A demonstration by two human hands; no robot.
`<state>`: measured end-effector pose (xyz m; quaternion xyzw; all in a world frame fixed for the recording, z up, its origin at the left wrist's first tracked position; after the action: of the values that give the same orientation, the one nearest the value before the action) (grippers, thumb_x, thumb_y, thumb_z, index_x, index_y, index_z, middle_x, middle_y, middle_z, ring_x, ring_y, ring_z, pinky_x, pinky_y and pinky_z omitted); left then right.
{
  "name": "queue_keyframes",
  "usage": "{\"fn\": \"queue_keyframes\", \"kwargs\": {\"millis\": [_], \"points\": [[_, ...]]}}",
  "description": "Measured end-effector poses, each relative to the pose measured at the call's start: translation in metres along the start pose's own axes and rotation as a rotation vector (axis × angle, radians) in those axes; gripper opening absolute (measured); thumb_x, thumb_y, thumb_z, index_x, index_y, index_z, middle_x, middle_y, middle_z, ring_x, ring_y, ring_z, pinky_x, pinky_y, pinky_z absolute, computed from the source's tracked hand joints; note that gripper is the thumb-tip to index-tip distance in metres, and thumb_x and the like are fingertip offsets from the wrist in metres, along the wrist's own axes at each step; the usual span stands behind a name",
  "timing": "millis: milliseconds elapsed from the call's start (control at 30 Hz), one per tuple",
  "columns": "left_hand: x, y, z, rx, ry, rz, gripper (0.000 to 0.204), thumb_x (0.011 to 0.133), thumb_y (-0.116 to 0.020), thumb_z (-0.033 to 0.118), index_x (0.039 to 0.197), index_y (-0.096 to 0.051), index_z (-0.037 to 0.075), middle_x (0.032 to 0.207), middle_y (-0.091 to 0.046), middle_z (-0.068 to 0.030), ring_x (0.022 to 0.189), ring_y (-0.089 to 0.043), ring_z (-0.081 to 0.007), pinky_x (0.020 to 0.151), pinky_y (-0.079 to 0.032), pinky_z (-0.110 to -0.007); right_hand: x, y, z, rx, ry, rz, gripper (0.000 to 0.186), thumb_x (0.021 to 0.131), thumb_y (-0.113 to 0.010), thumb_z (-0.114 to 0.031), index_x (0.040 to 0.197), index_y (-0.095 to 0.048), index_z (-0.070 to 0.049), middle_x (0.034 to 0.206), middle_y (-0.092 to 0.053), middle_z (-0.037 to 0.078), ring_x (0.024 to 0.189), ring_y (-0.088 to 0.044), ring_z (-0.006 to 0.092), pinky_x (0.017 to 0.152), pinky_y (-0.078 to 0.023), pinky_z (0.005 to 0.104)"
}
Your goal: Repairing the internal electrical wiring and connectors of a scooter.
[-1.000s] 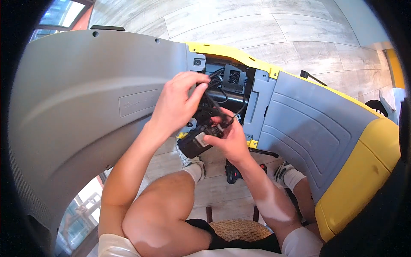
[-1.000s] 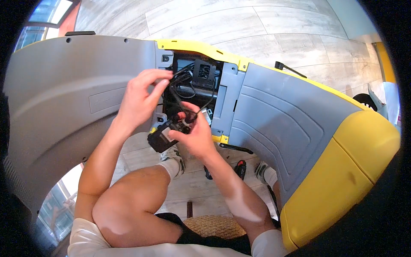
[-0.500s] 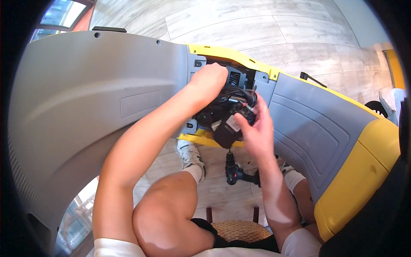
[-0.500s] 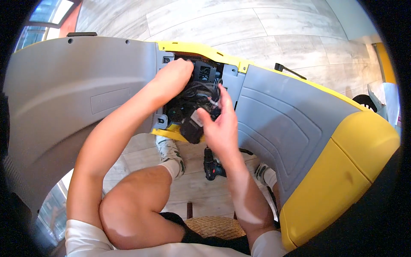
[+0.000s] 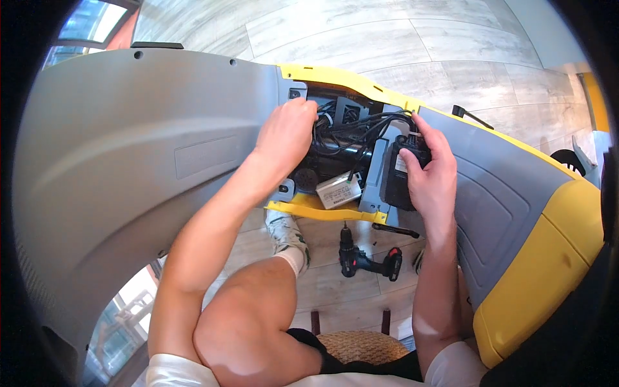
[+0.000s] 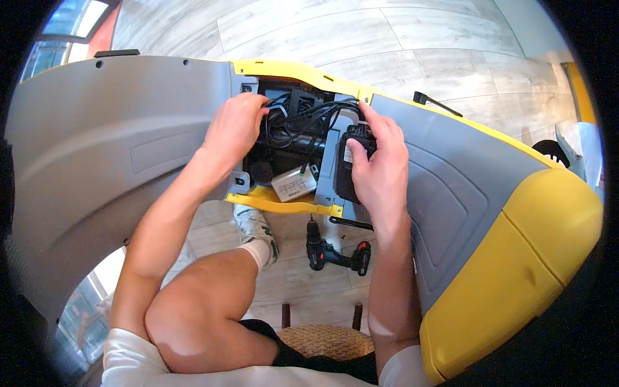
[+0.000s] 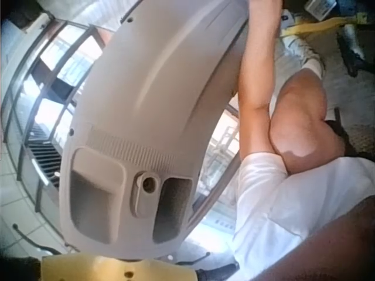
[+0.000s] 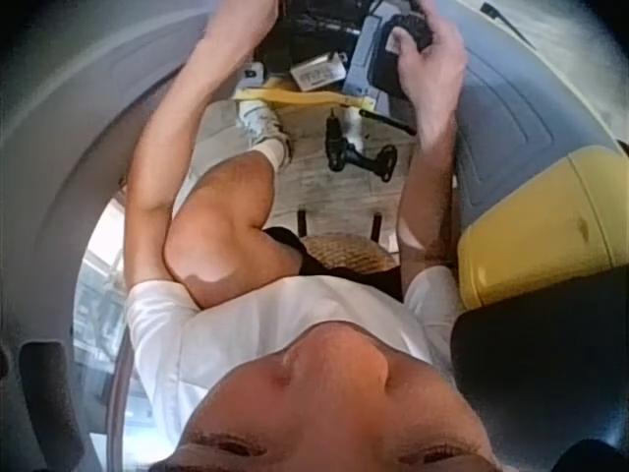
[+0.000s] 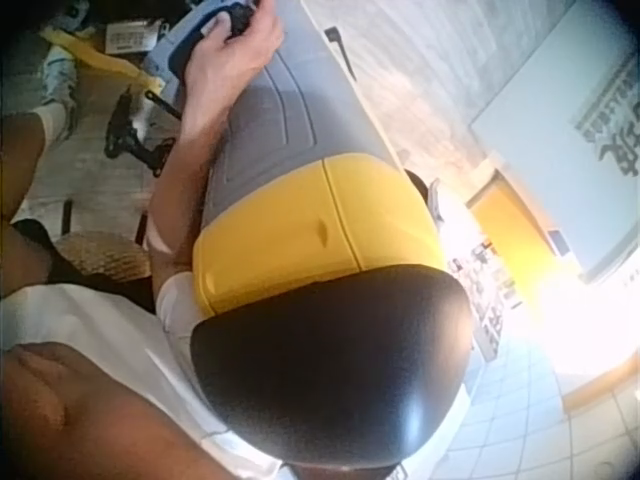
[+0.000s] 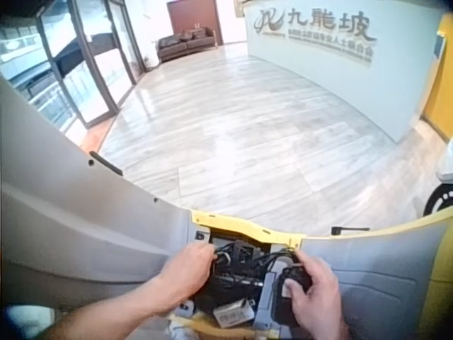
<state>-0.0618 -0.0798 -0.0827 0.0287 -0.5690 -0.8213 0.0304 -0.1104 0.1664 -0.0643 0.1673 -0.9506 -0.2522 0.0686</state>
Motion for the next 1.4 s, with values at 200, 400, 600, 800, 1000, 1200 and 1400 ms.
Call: {"fn": "queue_keyframes", "kwargs": {"millis": [200,400,600,800,1000,1200,1400], "points": [[-0.023,0.002,-0.001,-0.004,-0.066,0.212,0.017,0.087,-0.066,0.004,0.103,-0.069,-0.002,0.089,-0.066,-0.0201,0.083,-0.066,-0.0384,0.075,-0.053,-0.046,-0.003,-0.011,0.0,-0.179,0.253,0.085,0.054,0.078,-0.068,0.008,0.13,-0.061,-0.007,0.125,-0.059,0.017,0.115,-0.054,0.0356,0.101,-0.044,0.0414],[-0.025,-0.011,-0.002,-0.405,0.283,0.085,0.024,0.091,-0.067,0.012,0.109,-0.069,-0.004,0.089,-0.072,-0.0185,0.076,-0.07,-0.0272,0.071,-0.054,-0.035,-0.015,-0.037,0.001,-0.283,0.375,0.235,0.049,0.078,-0.061,0.01,0.125,-0.064,-0.006,0.131,-0.054,0.019,0.118,-0.051,0.0365,0.102,-0.041,0.0438],[-0.029,-0.03,-0.002,-0.828,0.508,-0.05,0.029,0.095,-0.067,0.025,0.101,-0.067,-0.004,0.066,-0.061,0.0006,0.058,-0.051,-0.0064,0.054,-0.042,-0.027,-0.019,-0.046,0.006,-0.078,0.442,0.257,0.042,0.078,-0.066,0.009,0.119,-0.063,-0.001,0.125,-0.054,0.02,0.113,-0.052,0.0358,0.098,-0.044,0.0417],[-0.031,-0.033,-0.004,-0.701,0.474,-0.072,0.034,0.094,-0.066,0.031,0.093,-0.068,-0.003,0.069,-0.066,-0.0145,0.06,-0.06,-0.0186,0.058,-0.047,-0.036,-0.03,-0.054,-0.002,-0.239,0.474,0.219,0.045,0.073,-0.075,-0.006,0.117,-0.066,-0.009,0.125,-0.057,0.013,0.113,-0.052,0.0314,0.098,-0.036,0.0451],[-0.033,-0.037,-0.008,-0.702,0.479,-0.057,0.036,0.097,-0.064,0.03,0.082,-0.065,-0.002,0.06,-0.054,-0.0005,0.059,-0.046,-0.0073,0.055,-0.04,-0.03,-0.026,-0.052,-0.004,-0.283,0.51,0.173,0.045,0.072,-0.078,-0.009,0.116,-0.066,-0.012,0.124,-0.058,0.011,0.114,-0.051,0.0299,0.098,-0.034,0.0462],[-0.043,-0.03,-0.001,-0.681,0.613,-0.105,0.04,0.098,-0.063,0.031,0.074,-0.063,-0.001,0.058,-0.05,0.0008,0.057,-0.04,-0.0076,0.051,-0.034,-0.032,-0.026,-0.05,-0.002,-0.258,0.451,0.166,0.045,0.073,-0.078,-0.009,0.116,-0.066,-0.013,0.124,-0.057,0.011,0.115,-0.051,0.03,0.098,-0.034,0.0465],[-0.048,-0.026,0.004,-0.723,0.621,-0.058,0.041,0.1,-0.06,0.036,0.069,-0.059,0.009,0.056,-0.045,0.0061,0.048,-0.035,-0.0055,0.045,-0.027,-0.029,-0.017,-0.042,-0.006,-0.25,0.433,0.156,0.046,0.073,-0.076,-0.007,0.117,-0.067,-0.013,0.125,-0.057,0.011,0.115,-0.051,0.0296,0.098,-0.035,0.0454]]}}
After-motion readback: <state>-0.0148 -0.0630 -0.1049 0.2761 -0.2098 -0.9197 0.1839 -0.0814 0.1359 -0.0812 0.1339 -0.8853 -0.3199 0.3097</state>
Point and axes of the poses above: each hand's wrist, its own x-axis towards the middle knuckle, its own y-axis out of the back of the hand, z = x × y, the point moved 2 cm from there along x, towards the middle knuckle
